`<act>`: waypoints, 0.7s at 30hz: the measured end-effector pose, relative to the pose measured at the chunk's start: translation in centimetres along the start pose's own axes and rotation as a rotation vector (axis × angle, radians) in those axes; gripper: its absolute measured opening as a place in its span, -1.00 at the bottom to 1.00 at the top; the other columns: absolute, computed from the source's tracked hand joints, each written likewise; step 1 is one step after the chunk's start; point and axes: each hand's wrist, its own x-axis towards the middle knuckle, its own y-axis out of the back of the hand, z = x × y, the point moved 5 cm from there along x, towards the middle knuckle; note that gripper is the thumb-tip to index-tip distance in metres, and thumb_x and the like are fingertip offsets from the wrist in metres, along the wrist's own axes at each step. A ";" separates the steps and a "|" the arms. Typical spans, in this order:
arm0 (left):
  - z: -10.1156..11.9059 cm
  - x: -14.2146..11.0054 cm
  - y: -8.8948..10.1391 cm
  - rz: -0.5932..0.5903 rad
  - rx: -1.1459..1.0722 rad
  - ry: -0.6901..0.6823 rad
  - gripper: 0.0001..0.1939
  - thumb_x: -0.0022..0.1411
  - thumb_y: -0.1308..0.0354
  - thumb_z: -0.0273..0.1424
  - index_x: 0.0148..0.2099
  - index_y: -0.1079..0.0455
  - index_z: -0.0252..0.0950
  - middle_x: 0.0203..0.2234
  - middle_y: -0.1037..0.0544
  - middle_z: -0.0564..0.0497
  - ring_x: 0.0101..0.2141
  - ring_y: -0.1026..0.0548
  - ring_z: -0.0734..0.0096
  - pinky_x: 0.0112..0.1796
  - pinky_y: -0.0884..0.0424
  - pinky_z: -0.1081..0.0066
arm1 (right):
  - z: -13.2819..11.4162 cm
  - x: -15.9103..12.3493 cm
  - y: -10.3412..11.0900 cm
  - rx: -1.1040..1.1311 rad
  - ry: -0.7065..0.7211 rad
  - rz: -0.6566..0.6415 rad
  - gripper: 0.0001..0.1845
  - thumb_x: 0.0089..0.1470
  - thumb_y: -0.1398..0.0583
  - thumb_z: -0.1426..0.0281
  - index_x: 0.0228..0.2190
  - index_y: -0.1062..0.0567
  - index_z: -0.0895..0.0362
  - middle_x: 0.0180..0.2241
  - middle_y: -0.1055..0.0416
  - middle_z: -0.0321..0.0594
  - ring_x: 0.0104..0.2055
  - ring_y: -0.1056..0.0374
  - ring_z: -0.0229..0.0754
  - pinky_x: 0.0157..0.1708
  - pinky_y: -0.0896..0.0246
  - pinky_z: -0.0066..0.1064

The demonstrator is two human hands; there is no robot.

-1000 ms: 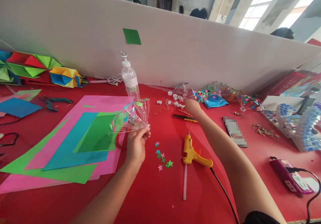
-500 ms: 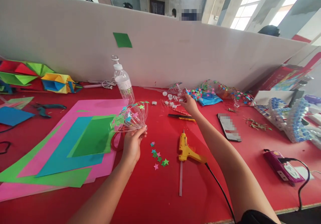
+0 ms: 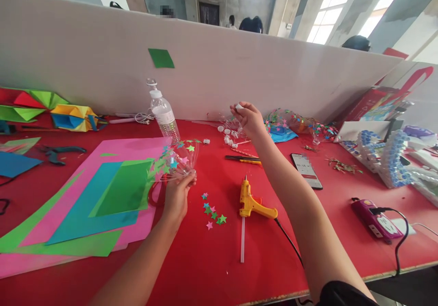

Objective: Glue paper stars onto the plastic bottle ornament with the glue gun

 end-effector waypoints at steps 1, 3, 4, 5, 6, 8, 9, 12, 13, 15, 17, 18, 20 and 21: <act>0.0 0.0 0.0 0.002 0.001 -0.002 -0.78 -0.12 -0.31 -0.35 -0.42 -0.36 -0.29 -0.55 -0.41 0.14 -0.48 -0.35 0.52 -0.38 -0.28 0.48 | -0.6 0.4 -0.5 0.019 0.006 -0.010 -0.79 -0.13 -0.17 0.54 -0.39 -0.29 0.07 -0.38 -0.40 -0.37 -0.13 -0.45 -0.33 0.05 -0.31 -0.46; 0.0 0.1 0.1 0.002 -0.002 -0.004 -0.76 -0.11 -0.31 -0.35 -0.37 -0.37 -0.29 -0.51 -0.43 0.14 -0.46 -0.37 0.51 -0.36 -0.29 0.47 | -1.9 0.9 -1.3 0.080 0.057 -0.062 -0.80 -0.08 -0.15 0.54 -0.35 -0.30 0.08 -0.33 -0.41 -0.35 -0.07 -0.42 -0.34 0.06 -0.29 -0.46; 0.0 0.0 0.1 0.000 -0.001 -0.004 -0.76 -0.11 -0.31 -0.36 -0.35 -0.37 -0.28 -0.50 -0.44 0.13 -0.45 -0.38 0.51 -0.35 -0.30 0.47 | -2.4 1.0 -1.6 0.062 0.051 -0.092 -0.80 -0.08 -0.14 0.55 -0.35 -0.30 0.08 -0.33 -0.40 -0.35 -0.08 -0.42 -0.33 0.05 -0.30 -0.43; 0.0 0.0 0.0 -0.004 0.002 -0.002 -0.76 -0.11 -0.30 -0.35 -0.35 -0.37 -0.29 -0.49 -0.45 0.12 -0.44 -0.39 0.50 -0.35 -0.31 0.47 | -2.9 1.1 -1.9 0.032 0.047 -0.124 -0.78 -0.10 -0.14 0.56 -0.35 -0.30 0.08 -0.35 -0.38 -0.36 -0.10 -0.43 -0.32 0.03 -0.32 -0.40; -0.1 -0.1 0.0 -0.009 0.002 0.000 -0.77 -0.11 -0.30 -0.35 -0.36 -0.37 -0.29 -0.48 -0.45 0.11 -0.43 -0.40 0.49 -0.34 -0.32 0.47 | -3.3 1.1 -2.1 -0.006 0.047 -0.150 -0.76 -0.12 -0.14 0.57 -0.36 -0.30 0.07 -0.37 -0.35 -0.37 -0.13 -0.43 -0.31 0.02 -0.33 -0.38; -0.4 -0.1 0.0 -0.015 0.041 -0.002 -0.79 -0.08 -0.29 -0.35 -0.36 -0.38 -0.29 -0.47 -0.47 0.09 -0.41 -0.43 0.46 -0.32 -0.35 0.44 | -4.0 1.1 -2.2 -0.056 0.086 -0.171 -0.74 -0.14 -0.12 0.58 -0.35 -0.31 0.06 -0.38 -0.31 -0.38 -0.16 -0.41 -0.33 0.01 -0.31 -0.37; -0.6 0.0 0.0 -0.014 0.074 -0.006 -0.81 -0.05 -0.29 -0.35 -0.36 -0.39 -0.28 -0.46 -0.48 0.08 -0.39 -0.45 0.44 -0.31 -0.37 0.42 | -4.2 1.1 -2.1 -0.063 0.108 -0.163 -0.74 -0.14 -0.11 0.59 -0.35 -0.31 0.06 -0.38 -0.30 -0.39 -0.17 -0.40 -0.35 0.01 -0.30 -0.38; -0.9 0.3 0.3 -0.010 0.192 -0.032 -0.87 0.03 -0.28 -0.36 -0.35 -0.42 -0.27 -0.40 -0.52 0.04 -0.32 -0.50 0.34 -0.24 -0.42 0.36 | -3.2 0.8 -1.8 -0.130 0.029 -0.128 -0.76 -0.21 -0.08 0.60 -0.42 -0.34 0.10 -0.45 -0.28 -0.39 -0.30 -0.36 -0.40 -0.07 -0.29 -0.45; -1.0 0.5 0.4 -0.012 0.227 -0.040 -0.88 0.05 -0.28 -0.36 -0.35 -0.43 -0.27 -0.36 -0.53 0.01 -0.29 -0.51 0.31 -0.23 -0.43 0.35 | -2.5 0.5 -1.7 -0.165 -0.026 -0.133 -0.77 -0.25 -0.09 0.61 -0.45 -0.36 0.12 -0.48 -0.28 -0.38 -0.35 -0.35 -0.39 -0.14 -0.30 -0.45; -1.1 0.8 0.5 -0.024 0.284 -0.054 -0.84 0.16 -0.25 -0.33 -0.22 -0.45 -0.28 -0.22 -0.53 -0.05 -0.22 -0.50 0.29 -0.19 -0.46 0.29 | -1.2 -0.4 -1.4 -0.198 -0.076 -0.140 -0.78 -0.30 -0.10 0.60 -0.48 -0.38 0.14 -0.53 -0.30 -0.37 -0.41 -0.34 -0.36 -0.29 -0.28 -0.48; -1.1 1.0 0.6 -0.034 0.345 -0.072 -0.74 0.28 -0.15 -0.29 -0.02 -0.40 -0.28 -0.06 -0.47 -0.10 -0.14 -0.49 0.28 -0.14 -0.47 0.21 | -0.1 -1.5 -0.9 -0.216 -0.110 -0.137 -0.78 -0.32 -0.11 0.57 -0.49 -0.39 0.14 -0.56 -0.32 -0.36 -0.46 -0.30 -0.34 -0.41 -0.22 -0.50; -1.1 1.0 0.6 -0.034 0.372 -0.083 -0.71 0.32 -0.10 -0.29 0.04 -0.36 -0.28 -0.02 -0.45 -0.11 -0.12 -0.48 0.28 -0.13 -0.47 0.19 | 0.4 -2.2 -0.6 -0.222 -0.126 -0.135 -0.78 -0.33 -0.12 0.55 -0.48 -0.40 0.14 -0.55 -0.34 -0.35 -0.47 -0.29 -0.34 -0.44 -0.20 -0.50; -1.0 0.9 0.5 -0.027 0.424 -0.108 -0.73 0.27 -0.16 -0.30 -0.01 -0.39 -0.27 -0.10 -0.49 -0.09 -0.15 -0.49 0.28 -0.16 -0.47 0.23 | 1.1 -3.4 0.0 -0.225 -0.146 -0.128 -0.79 -0.34 -0.13 0.52 -0.48 -0.39 0.13 -0.53 -0.37 -0.34 -0.46 -0.30 -0.33 -0.43 -0.20 -0.49; -1.0 0.8 0.4 -0.021 0.450 -0.121 -0.75 0.18 -0.25 -0.33 -0.09 -0.42 -0.27 -0.21 -0.52 -0.06 -0.20 -0.50 0.27 -0.20 -0.46 0.28 | 1.4 -3.9 0.3 -0.227 -0.154 -0.124 -0.79 -0.34 -0.14 0.51 -0.48 -0.39 0.13 -0.53 -0.38 -0.33 -0.45 -0.31 -0.32 -0.40 -0.22 -0.48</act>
